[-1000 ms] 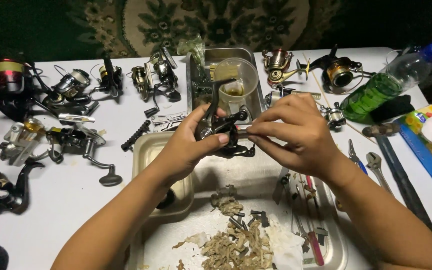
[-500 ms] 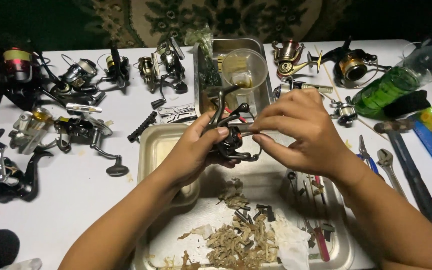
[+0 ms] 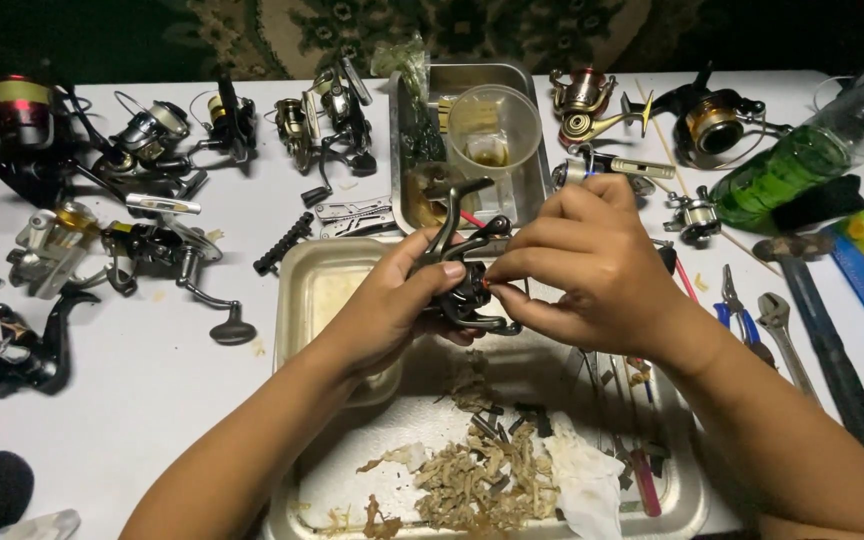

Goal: The person disassembles a fishing reel, removes the spool, and uses a screwdriver to manipulate internal components. They then reassemble the reel and use a brush to clean the exterior and internal parts.

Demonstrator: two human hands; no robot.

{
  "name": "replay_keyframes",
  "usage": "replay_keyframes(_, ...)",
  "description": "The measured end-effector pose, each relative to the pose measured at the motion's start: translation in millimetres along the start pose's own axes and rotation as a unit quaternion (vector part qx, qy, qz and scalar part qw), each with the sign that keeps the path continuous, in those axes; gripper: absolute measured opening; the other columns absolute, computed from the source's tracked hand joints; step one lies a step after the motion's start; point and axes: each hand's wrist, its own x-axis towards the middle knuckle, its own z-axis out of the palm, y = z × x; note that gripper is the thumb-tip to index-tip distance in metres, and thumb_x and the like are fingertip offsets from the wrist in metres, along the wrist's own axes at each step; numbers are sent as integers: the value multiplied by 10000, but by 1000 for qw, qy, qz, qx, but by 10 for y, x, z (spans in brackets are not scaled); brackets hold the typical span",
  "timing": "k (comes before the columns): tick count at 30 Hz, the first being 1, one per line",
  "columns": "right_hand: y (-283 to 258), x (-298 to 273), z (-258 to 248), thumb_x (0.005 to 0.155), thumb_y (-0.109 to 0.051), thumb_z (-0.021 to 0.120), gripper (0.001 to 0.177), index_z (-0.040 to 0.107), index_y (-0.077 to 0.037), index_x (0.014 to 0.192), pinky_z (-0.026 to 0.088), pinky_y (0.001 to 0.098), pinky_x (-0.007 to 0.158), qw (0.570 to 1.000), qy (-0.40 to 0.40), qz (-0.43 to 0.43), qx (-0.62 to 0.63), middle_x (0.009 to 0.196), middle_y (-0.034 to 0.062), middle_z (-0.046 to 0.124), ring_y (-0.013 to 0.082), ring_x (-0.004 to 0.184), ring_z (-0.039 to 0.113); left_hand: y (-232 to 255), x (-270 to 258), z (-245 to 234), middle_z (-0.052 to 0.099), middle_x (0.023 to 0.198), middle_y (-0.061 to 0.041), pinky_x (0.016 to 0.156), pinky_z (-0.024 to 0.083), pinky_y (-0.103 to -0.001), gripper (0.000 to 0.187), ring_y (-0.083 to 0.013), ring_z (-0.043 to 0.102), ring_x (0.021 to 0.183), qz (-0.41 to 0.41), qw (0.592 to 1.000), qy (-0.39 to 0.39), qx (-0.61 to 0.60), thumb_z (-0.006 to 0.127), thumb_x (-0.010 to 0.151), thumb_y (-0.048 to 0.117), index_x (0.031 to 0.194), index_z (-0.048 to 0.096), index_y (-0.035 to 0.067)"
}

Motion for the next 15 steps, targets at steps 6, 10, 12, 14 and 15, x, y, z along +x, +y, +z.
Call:
replay_keyframes(6,29,-38,38,900,-220,820,94,751,-157,889,303,400,840,1000,-2,2,10,859,-17,745,217,782,540,63,-86,59,671,1193,-198,595,625,-393,620,-327,682,897,-9,1000,-1,-16,665,828,264,1402,526,76)
replay_keyframes(10,34,-43,57,906,-230,822,108,754,-147,893,288,401,853,1000,3,6,20,847,-23,726,220,788,529,57,-77,30,677,1146,-216,585,623,-394,605,-326,685,792,-14,1000,8,-3,674,831,240,1399,532,86)
replay_keyframes(12,46,-58,76,901,-231,830,107,764,-147,896,293,402,856,1000,1,4,23,842,-12,735,220,785,536,30,-57,-12,647,1042,-229,623,652,-422,536,-334,687,780,11,1000,-11,6,659,861,232,1353,527,64)
replay_keyframes(14,84,-109,38,890,-263,832,143,771,-146,945,292,395,857,999,-12,21,34,868,3,743,218,812,551,55,-70,-4,654,1098,-217,660,655,-426,531,-330,703,842,14,1000,-1,13,669,846,241,1332,531,78)
replay_keyframes(15,96,-135,26,880,-295,835,197,777,-146,994,291,388,857,998,-24,38,47,895,19,751,216,839,565,64,-83,-5,661,1154,-206,696,658,-430,526,-325,719,904,16,1000,11,20,678,831,251,1311,535,91)
